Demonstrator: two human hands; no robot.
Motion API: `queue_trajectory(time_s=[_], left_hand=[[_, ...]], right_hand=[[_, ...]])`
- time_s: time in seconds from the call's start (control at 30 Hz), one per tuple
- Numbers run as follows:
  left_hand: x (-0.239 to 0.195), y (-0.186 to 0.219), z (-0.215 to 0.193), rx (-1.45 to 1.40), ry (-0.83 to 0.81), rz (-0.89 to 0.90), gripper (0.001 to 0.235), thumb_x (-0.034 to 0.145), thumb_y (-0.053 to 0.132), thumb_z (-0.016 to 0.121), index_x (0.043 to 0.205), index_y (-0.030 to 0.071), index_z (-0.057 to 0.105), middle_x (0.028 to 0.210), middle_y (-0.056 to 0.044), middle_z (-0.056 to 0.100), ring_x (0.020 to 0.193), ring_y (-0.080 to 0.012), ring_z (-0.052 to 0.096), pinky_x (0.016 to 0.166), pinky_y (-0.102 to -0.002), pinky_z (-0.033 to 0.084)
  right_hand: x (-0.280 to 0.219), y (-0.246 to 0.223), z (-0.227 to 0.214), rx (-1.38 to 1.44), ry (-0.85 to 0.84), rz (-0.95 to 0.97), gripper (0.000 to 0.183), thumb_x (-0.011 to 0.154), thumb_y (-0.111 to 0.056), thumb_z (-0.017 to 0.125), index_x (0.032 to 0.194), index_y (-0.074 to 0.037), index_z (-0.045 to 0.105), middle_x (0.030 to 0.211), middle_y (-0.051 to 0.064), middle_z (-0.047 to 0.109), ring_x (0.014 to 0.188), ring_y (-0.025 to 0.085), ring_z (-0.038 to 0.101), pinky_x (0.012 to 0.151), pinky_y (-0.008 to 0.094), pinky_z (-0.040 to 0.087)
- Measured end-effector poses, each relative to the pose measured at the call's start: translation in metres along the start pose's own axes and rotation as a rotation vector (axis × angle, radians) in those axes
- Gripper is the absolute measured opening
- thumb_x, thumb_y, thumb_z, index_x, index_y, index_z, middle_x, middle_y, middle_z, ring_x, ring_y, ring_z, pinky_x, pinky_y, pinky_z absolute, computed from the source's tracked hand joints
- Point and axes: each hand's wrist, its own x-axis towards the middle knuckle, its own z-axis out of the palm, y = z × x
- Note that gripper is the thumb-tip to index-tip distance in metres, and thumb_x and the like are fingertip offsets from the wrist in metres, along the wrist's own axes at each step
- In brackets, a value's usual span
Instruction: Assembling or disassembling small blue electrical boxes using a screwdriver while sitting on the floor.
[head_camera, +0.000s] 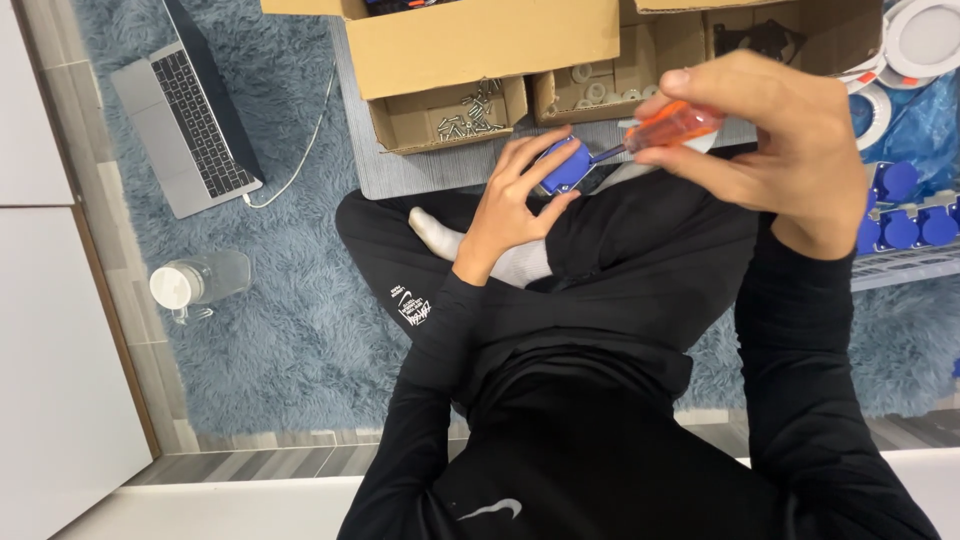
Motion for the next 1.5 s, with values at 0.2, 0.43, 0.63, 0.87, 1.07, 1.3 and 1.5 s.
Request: queue_trajectory(time_s=[0.2, 0.43, 0.63, 0.87, 1.07, 1.3, 1.5], left_hand=[[0.000, -0.001, 0.001, -0.001, -0.003, 0.000, 0.064, 0.087, 0.010, 0.091, 0.146, 0.013, 0.069, 0.156, -0.003, 0.063, 0.134, -0.0303, 0.065, 0.122, -0.044, 0.056], [0.000, 0.000, 0.000, 0.004, -0.008, -0.004, 0.063, 0.087, 0.011, 0.091, 0.146, 0.013, 0.069, 0.156, -0.004, 0.063, 0.134, -0.0306, 0.065, 0.122, -0.044, 0.055], [0.000, 0.001, -0.001, 0.005, -0.010, -0.002, 0.062, 0.087, 0.012, 0.090, 0.145, 0.012, 0.070, 0.155, -0.004, 0.064, 0.136, -0.0311, 0.065, 0.122, -0.044, 0.054], [0.003, 0.005, -0.002, 0.006, -0.006, 0.003, 0.058, 0.089, 0.015, 0.089, 0.143, 0.010, 0.071, 0.155, -0.007, 0.064, 0.135, -0.0312, 0.065, 0.122, -0.044, 0.054], [0.002, 0.003, -0.001, 0.008, -0.003, 0.012, 0.059, 0.087, 0.014, 0.090, 0.143, 0.009, 0.071, 0.154, -0.007, 0.064, 0.135, -0.0310, 0.065, 0.121, -0.044, 0.054], [0.002, 0.004, -0.001, 0.018, 0.005, 0.014, 0.059, 0.087, 0.012, 0.089, 0.143, 0.010, 0.070, 0.154, -0.006, 0.064, 0.133, -0.0302, 0.066, 0.120, -0.044, 0.055], [0.001, 0.005, -0.001, 0.052, 0.009, 0.024, 0.060, 0.087, 0.011, 0.089, 0.145, 0.010, 0.070, 0.154, -0.005, 0.064, 0.133, -0.0291, 0.066, 0.120, -0.042, 0.056]], right_hand=[[-0.011, 0.016, 0.028, -0.117, 0.206, 0.005, 0.059, 0.093, 0.010, 0.117, 0.132, 0.014, 0.074, 0.114, 0.027, 0.071, 0.094, 0.034, 0.066, 0.079, 0.041, 0.052], [-0.007, 0.036, 0.055, -0.284, 0.378, -0.123, 0.070, 0.097, 0.004, 0.119, 0.135, 0.005, 0.061, 0.094, 0.018, 0.068, 0.078, 0.029, 0.061, 0.066, 0.039, 0.049], [0.012, -0.002, 0.025, -0.154, 0.241, -0.034, 0.060, 0.095, -0.002, 0.113, 0.139, 0.005, 0.073, 0.127, 0.023, 0.061, 0.104, 0.032, 0.061, 0.087, 0.041, 0.053], [0.012, -0.011, -0.008, 0.231, -0.146, 0.049, 0.066, 0.094, 0.015, 0.077, 0.153, 0.000, 0.050, 0.155, 0.026, 0.065, 0.133, 0.039, 0.076, 0.103, 0.037, 0.068], [0.006, -0.004, 0.015, -0.004, 0.088, 0.024, 0.060, 0.091, 0.007, 0.104, 0.141, 0.004, 0.070, 0.122, 0.022, 0.075, 0.103, 0.030, 0.074, 0.086, 0.037, 0.058], [-0.003, 0.017, 0.057, -0.093, 0.377, -0.036, 0.060, 0.096, 0.019, 0.101, 0.135, 0.008, 0.056, 0.108, 0.022, 0.070, 0.079, 0.027, 0.064, 0.068, 0.036, 0.049], [-0.019, 0.022, 0.060, -0.154, 0.615, -0.080, 0.058, 0.103, 0.008, 0.095, 0.140, -0.004, 0.051, 0.085, 0.008, 0.054, 0.062, 0.022, 0.046, 0.071, 0.037, 0.041]])
